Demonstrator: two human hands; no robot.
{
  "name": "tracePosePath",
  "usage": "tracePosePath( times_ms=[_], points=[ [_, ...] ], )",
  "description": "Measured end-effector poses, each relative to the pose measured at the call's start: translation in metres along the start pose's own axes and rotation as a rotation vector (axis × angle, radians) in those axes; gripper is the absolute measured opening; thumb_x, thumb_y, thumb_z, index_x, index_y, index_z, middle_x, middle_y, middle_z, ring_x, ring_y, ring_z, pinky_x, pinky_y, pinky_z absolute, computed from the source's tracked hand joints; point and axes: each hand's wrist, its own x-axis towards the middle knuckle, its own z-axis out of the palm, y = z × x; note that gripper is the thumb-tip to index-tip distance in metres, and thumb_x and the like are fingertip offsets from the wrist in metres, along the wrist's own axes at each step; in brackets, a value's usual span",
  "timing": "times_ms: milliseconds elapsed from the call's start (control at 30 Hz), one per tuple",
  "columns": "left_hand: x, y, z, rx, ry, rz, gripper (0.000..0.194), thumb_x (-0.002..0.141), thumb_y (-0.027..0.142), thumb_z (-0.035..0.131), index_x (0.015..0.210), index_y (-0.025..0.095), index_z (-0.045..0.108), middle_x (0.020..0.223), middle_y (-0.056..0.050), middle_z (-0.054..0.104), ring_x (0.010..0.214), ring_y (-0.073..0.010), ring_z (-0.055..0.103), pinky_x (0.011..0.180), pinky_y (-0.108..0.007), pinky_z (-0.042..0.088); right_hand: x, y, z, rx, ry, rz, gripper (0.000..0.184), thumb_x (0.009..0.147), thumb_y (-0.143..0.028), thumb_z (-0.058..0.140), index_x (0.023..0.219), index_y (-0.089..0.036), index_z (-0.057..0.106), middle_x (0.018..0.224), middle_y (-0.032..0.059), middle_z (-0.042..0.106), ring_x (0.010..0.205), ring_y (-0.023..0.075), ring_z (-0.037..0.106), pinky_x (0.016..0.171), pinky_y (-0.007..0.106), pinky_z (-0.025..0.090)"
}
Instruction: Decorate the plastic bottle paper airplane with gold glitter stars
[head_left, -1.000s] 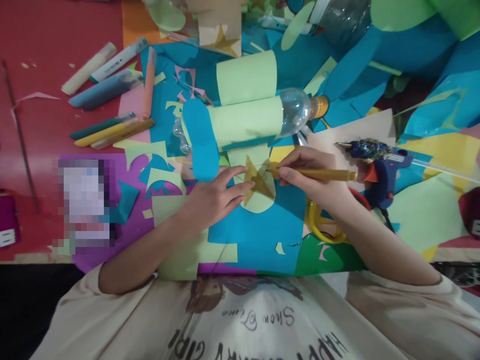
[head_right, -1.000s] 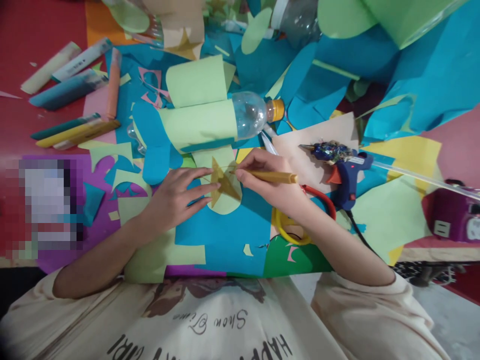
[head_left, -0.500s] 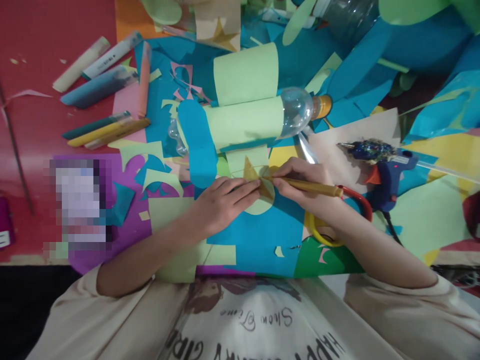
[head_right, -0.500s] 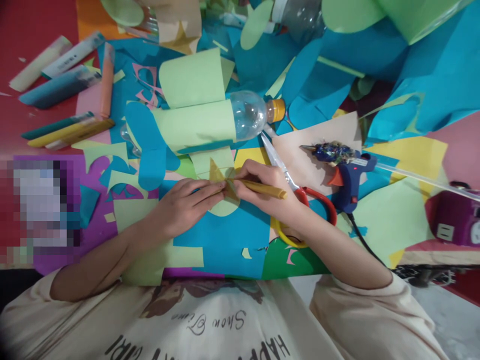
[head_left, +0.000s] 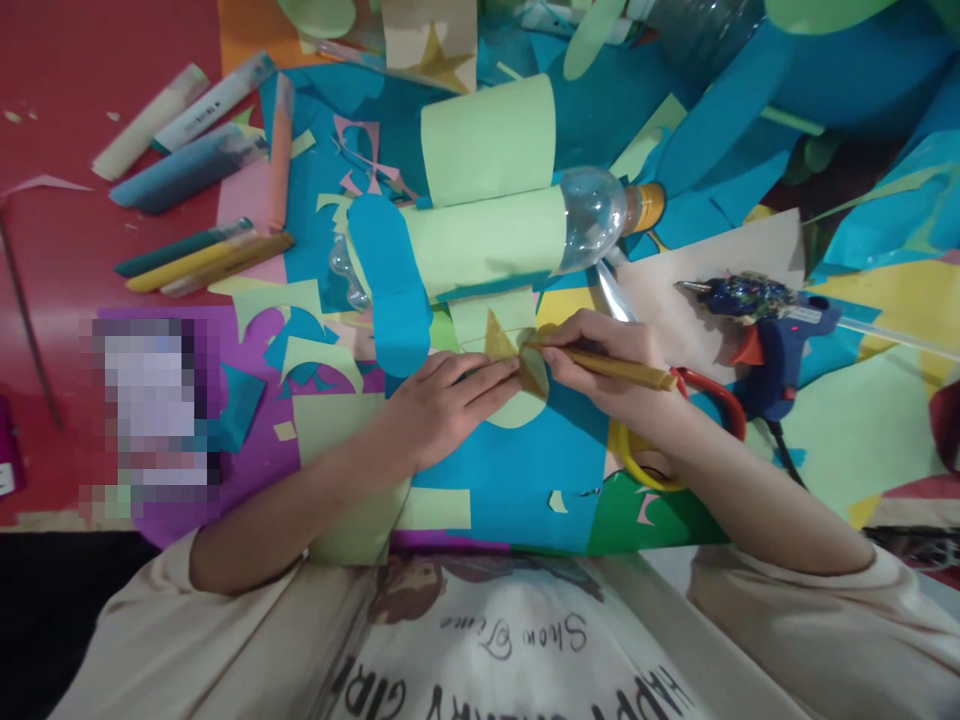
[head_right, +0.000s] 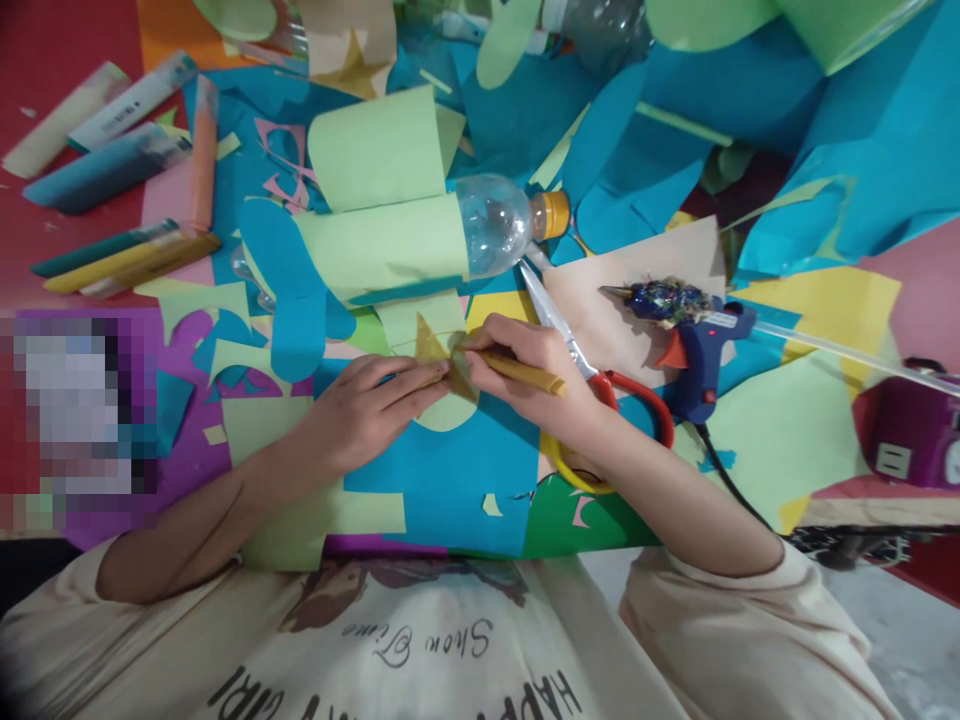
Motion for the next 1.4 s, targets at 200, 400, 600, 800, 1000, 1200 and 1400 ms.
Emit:
tracePosePath(
  times_ms=[200,400,600,800,1000,1200,1400],
  points=[
    [-0.0006,-0.0004,0.0005,-0.024,-0.048,-0.016,0.033,0.103,0.012,0.045,0.132,0.02,0.059,0.132,-0.006,0.066,0.118,-0.0221,0.061,0.094,-0.04,0.055,0.0004,0.0036,0.0017,-0.036,0.086,0.071,0.016,0.086,-0.028,0.064,0.073,-0.025,0.054,0.066,0.0004,0.062,0.056,0.0151,0.055,0.052,0.03,0.042],
    [-0.001,0.0002,-0.0002,-0.024,-0.07,-0.024,0.035,0.102,0.01,0.047,0.133,0.02,0.058,0.133,-0.006,0.066,0.12,-0.0218,0.061,0.097,-0.039,0.055,-0.0003,0.0036,0.0024,-0.046,0.11,0.127,0.018,0.086,-0.031,0.063,0.074,-0.025,0.052,0.07,0.0019,0.062,0.061,0.018,0.059,0.057,0.033,0.046],
    [-0.001,0.0001,0.0003,-0.022,-0.054,-0.013,0.034,0.102,0.011,0.046,0.133,0.019,0.058,0.134,-0.006,0.065,0.119,-0.0221,0.06,0.096,-0.04,0.054,0.0009,0.0009,0.0013,-0.015,0.065,0.081,0.018,0.086,-0.028,0.063,0.072,-0.025,0.051,0.067,0.0002,0.062,0.055,0.0144,0.052,0.053,0.03,0.041],
    [0.0001,-0.0008,0.0002,0.009,-0.026,0.0,0.032,0.103,0.012,0.044,0.129,0.019,0.06,0.131,-0.005,0.067,0.115,-0.0218,0.063,0.092,-0.039,0.055,0.0018,-0.0027,-0.0005,0.003,-0.02,0.054,0.022,0.085,-0.025,0.062,0.067,-0.024,0.049,0.061,-0.0007,0.059,0.053,0.0116,0.048,0.049,0.026,0.038],
    [-0.0008,-0.0011,0.0005,-0.011,-0.036,-0.005,0.032,0.103,0.011,0.045,0.129,0.019,0.06,0.131,-0.006,0.067,0.117,-0.0218,0.061,0.095,-0.04,0.054,0.0006,0.0005,-0.0001,0.014,0.007,0.084,0.022,0.084,-0.027,0.063,0.066,-0.022,0.051,0.059,-0.0021,0.057,0.054,0.0114,0.049,0.051,0.025,0.039],
    [-0.0002,-0.0015,0.0009,-0.001,0.012,0.012,0.029,0.102,0.01,0.046,0.125,0.017,0.062,0.128,-0.005,0.069,0.112,-0.0221,0.064,0.091,-0.038,0.055,-0.0002,0.0024,0.0003,0.057,-0.081,0.093,0.02,0.086,-0.029,0.064,0.07,-0.022,0.055,0.063,-0.0014,0.061,0.056,0.0118,0.052,0.051,0.025,0.039],
    [0.0007,-0.0002,-0.0008,0.002,-0.009,0.006,0.031,0.103,0.012,0.043,0.129,0.017,0.06,0.13,-0.006,0.068,0.113,-0.0226,0.063,0.089,-0.039,0.055,0.0013,0.0048,0.0025,0.07,-0.009,0.054,0.016,0.086,-0.027,0.065,0.074,-0.022,0.056,0.066,-0.0006,0.064,0.055,0.0124,0.055,0.051,0.026,0.043]
  ],
)
